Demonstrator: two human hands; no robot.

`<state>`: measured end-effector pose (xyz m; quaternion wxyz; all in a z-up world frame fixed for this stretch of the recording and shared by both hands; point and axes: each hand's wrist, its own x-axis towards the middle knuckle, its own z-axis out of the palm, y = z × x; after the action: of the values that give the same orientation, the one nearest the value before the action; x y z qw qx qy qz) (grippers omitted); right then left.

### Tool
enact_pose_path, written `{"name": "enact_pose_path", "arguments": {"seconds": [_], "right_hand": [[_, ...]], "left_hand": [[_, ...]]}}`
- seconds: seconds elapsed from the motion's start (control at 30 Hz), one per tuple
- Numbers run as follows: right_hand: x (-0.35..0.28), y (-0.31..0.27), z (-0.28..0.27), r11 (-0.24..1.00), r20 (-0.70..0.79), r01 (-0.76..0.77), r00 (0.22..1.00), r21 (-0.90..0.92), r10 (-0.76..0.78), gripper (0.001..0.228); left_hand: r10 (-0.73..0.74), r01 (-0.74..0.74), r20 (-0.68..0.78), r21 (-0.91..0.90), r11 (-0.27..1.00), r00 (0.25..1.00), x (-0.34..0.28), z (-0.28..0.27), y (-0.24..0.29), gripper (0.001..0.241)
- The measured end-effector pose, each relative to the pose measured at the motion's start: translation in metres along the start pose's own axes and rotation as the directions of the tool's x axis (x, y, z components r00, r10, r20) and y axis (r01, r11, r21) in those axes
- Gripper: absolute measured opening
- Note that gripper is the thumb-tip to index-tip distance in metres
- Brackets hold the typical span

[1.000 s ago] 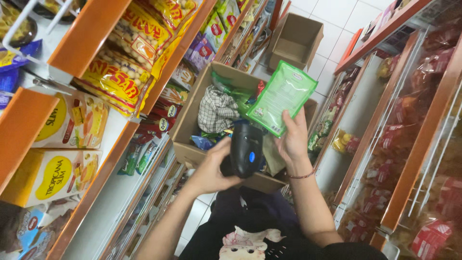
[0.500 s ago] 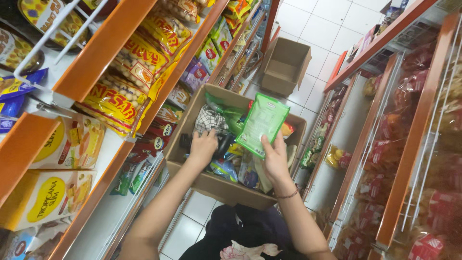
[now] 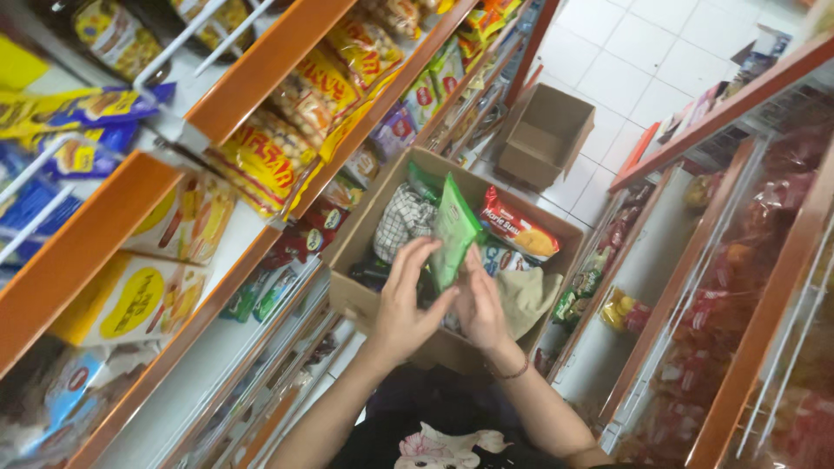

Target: The person wipes food packages with a cloth, uses a spray bottle to clean items from a box, and wipes down store shelves while sitting on a crate in a grocery aisle.

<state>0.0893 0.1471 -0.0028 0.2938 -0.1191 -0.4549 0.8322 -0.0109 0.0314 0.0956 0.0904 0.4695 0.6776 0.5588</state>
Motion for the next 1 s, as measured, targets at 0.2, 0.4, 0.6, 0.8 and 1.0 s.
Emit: {"name": "enact_pose_path", "arguments": {"seconds": [0.2, 0.4, 0.6, 0.8, 1.0], "right_hand": [[-0.003, -0.034, 0.052, 0.968, 0.203, 0.204, 0.964, -0.146, -0.172, 0.08], [-0.01, -0.024, 0.111, 0.942, 0.254, 0.139, 0.965, -0.305, -0.06, 0.063], [-0.022, -0.007, 0.18, 0.954, 0.427, 0.236, 0.894, -0.185, -0.138, 0.057], [-0.038, -0.007, 0.293, 0.933, 0.582, 0.337, 0.787, -0.128, -0.204, 0.07], [-0.043, -0.028, 0.398, 0.976, 0.787, 0.192, 0.616, -0.103, -0.038, 0.081]], "left_hand": [[-0.029, 0.016, -0.164, -0.076, 0.997, 0.986, -0.041, -0.038, 0.013, 0.043], [-0.11, 0.066, -0.265, -0.169, 0.983, 0.958, -0.086, -0.086, 0.043, 0.044], [-0.061, 0.139, -0.35, 0.203, 0.969, 0.935, -0.125, -0.16, 0.091, 0.061], [0.061, 0.13, -0.54, 0.309, 0.942, 0.84, -0.174, -0.242, 0.131, 0.065], [0.106, 0.193, -0.667, 0.358, 0.914, 0.738, -0.2, -0.317, 0.161, 0.063]]}}
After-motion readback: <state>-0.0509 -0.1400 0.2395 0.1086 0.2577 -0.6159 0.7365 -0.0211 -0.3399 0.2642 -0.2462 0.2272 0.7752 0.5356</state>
